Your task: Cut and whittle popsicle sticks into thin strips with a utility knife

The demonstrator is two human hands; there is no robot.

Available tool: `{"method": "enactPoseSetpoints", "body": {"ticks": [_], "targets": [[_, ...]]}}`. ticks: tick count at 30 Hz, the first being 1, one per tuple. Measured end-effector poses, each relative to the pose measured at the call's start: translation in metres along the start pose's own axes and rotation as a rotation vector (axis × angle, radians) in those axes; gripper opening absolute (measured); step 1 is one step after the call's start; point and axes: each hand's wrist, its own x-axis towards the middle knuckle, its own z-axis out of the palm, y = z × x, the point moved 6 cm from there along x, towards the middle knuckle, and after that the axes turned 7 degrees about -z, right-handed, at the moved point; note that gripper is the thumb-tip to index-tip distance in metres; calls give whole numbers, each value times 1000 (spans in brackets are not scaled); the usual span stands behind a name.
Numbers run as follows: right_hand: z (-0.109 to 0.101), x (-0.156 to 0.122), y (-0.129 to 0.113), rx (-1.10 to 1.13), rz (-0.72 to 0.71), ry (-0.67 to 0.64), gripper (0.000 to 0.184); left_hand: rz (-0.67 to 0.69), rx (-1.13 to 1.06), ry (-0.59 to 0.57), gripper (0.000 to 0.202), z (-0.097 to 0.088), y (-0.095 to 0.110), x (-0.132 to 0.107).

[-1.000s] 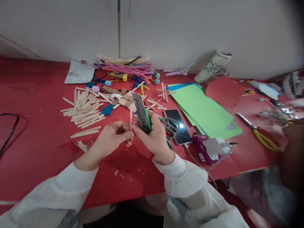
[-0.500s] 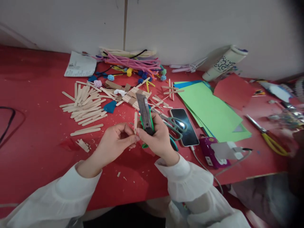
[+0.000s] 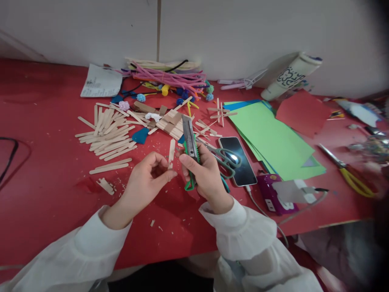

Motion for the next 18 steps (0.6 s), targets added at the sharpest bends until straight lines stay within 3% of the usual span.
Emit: {"method": "enactPoseSetpoints", "body": {"ticks": [4, 6, 14, 18], "targets": [[-2, 0, -1, -21, 6, 22, 29, 34, 103, -59, 15, 6, 1, -2], [-3, 0, -2, -29, 3, 31, 27, 49, 83, -35, 12, 5, 1, -3], [-13, 3, -10, -33, -23, 94, 25, -81, -184, 133, 12, -13, -1, 1], [-12, 3, -7, -105, 18, 5, 31, -83, -372, 173, 11, -15, -7, 3]]}}
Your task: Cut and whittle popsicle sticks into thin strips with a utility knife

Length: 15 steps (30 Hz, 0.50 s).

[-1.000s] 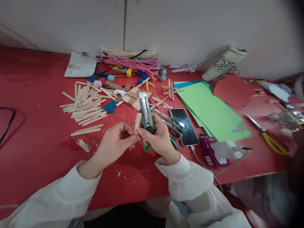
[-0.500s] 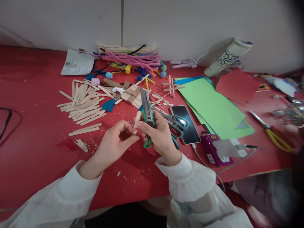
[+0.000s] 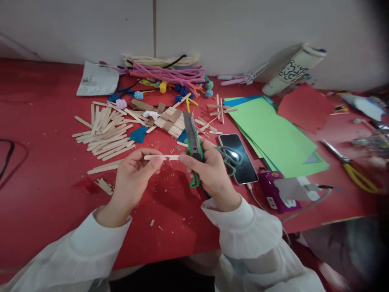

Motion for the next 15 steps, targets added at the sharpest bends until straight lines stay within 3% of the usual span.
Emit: {"method": "enactPoseSetpoints", "body": {"ticks": [3, 8, 12, 15], "targets": [[8, -4, 5, -45, 41, -54, 35, 0, -62, -35, 12, 4, -4, 0], [18, -8, 13, -17, 86, -54, 35, 120, 231, -73, 11, 10, 3, -6], [12, -8, 4, 46, -10, -22, 32, 510, 675, -22, 13, 12, 22, -16], [11, -10, -8, 92, -118, -78, 32, 790, 959, 25, 17, 17, 28, -25]]}}
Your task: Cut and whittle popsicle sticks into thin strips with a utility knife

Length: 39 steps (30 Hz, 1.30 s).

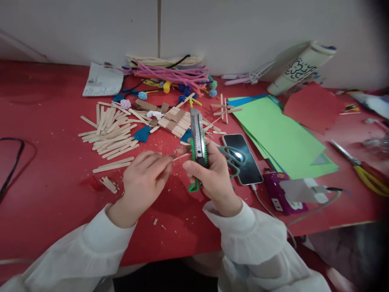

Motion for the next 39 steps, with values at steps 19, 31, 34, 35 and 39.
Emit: {"method": "enactPoseSetpoints", "body": {"ticks": [19, 31, 34, 35, 39], "targets": [[-12, 5, -11, 41, -121, 80, 26, -272, -406, -59, 17, -2, -2, -1], [-9, 4, -7, -80, -73, 66, 25, -393, -271, -309, 9, 26, -15, -7], [-7, 4, -7, -181, -83, 46, 24, -374, -199, -345, 10, 29, -16, -7], [-7, 3, -8, -220, -92, 33, 24, -366, -201, -357, 10, 30, -16, -7], [-1, 2, -11, -344, -166, -40, 22, -316, -287, -293, 11, 25, -12, -3]]}}
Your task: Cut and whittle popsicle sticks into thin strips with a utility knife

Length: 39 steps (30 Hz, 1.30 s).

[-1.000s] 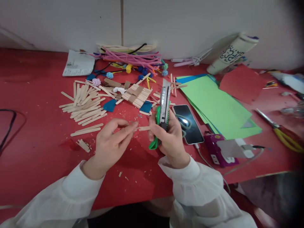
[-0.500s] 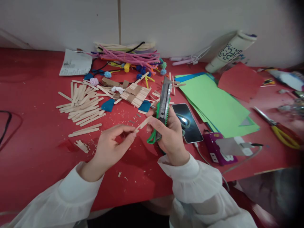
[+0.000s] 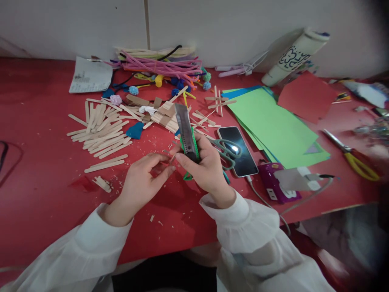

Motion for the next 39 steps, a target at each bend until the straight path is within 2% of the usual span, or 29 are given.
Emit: {"method": "enactPoseSetpoints", "body": {"ticks": [5, 9, 12, 14, 16, 19, 20, 22, 27, 34, 39], "targets": [[5, -2, -5, -60, -57, -69, 18, 47, 22, 66, 10, -7, 6, 1], [-1, -3, -3, -79, -32, -23, 24, 5, -65, 56, 7, -11, 3, 2], [-2, -3, 2, -52, 3, -2, 25, -51, -158, 93, 5, -15, -2, 3], [-2, -3, 5, -52, 27, -4, 24, -79, -166, 145, 16, -21, -6, 4], [-1, -4, 7, -100, 58, -24, 22, -86, -141, 177, 23, -26, -9, 5], [-2, -11, 2, -233, 82, -70, 19, -78, -101, 186, 18, -34, -11, 9], [-3, -16, -1, -279, 72, -86, 24, -75, -80, 193, 19, -36, -12, 10], [-2, -29, -10, -393, 30, -153, 34, -57, 2, 218, 22, -41, -11, 10], [7, -66, -20, -621, -29, -282, 35, 75, 184, 207, 27, -39, -4, 9], [21, -85, -23, -801, -84, -280, 44, 216, 218, 204, 28, -34, 6, 6], [25, -87, -26, -846, -92, -252, 43, 208, 193, 180, 27, -34, 8, 4]]}}
